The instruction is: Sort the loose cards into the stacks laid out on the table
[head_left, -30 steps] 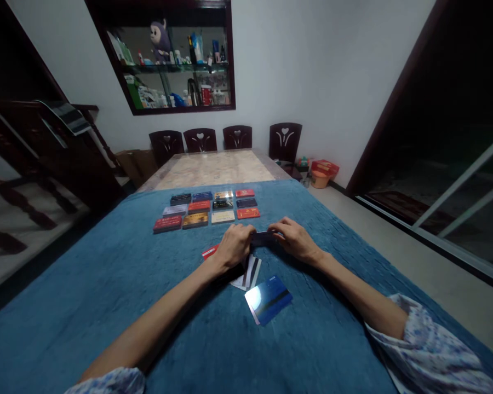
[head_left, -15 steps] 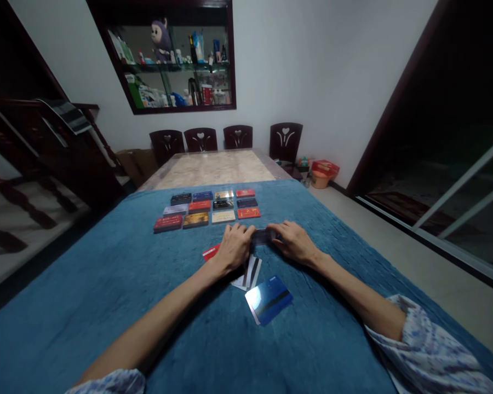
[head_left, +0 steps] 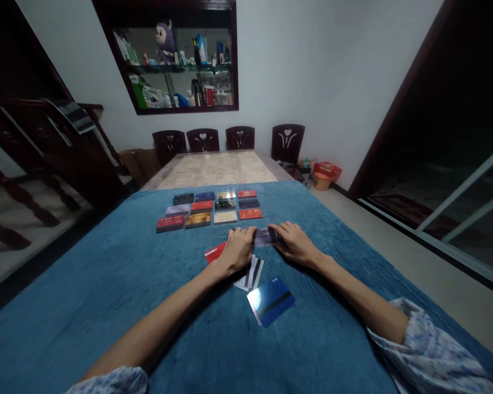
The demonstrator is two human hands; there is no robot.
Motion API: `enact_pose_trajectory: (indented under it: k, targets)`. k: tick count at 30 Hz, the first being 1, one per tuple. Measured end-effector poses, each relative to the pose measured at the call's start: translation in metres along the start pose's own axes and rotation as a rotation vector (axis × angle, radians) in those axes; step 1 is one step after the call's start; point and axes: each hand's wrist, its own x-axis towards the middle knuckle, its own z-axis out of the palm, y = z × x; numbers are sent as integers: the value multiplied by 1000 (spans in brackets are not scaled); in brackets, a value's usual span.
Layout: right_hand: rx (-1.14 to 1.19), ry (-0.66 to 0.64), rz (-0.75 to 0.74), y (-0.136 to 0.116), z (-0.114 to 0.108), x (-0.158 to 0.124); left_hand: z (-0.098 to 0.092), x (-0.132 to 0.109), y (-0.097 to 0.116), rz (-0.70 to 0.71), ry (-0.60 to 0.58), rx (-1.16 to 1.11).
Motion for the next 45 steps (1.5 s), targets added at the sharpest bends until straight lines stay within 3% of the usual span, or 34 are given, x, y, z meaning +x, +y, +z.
enact_pose_trajectory:
  k: [30, 45]
  targets:
    - [102, -25, -69, 5, -15, 8, -6, 4, -15, 83, -8, -85]
    - [163, -188, -148, -12, -18, 54, -33, -15, -62, 176, -52, -74]
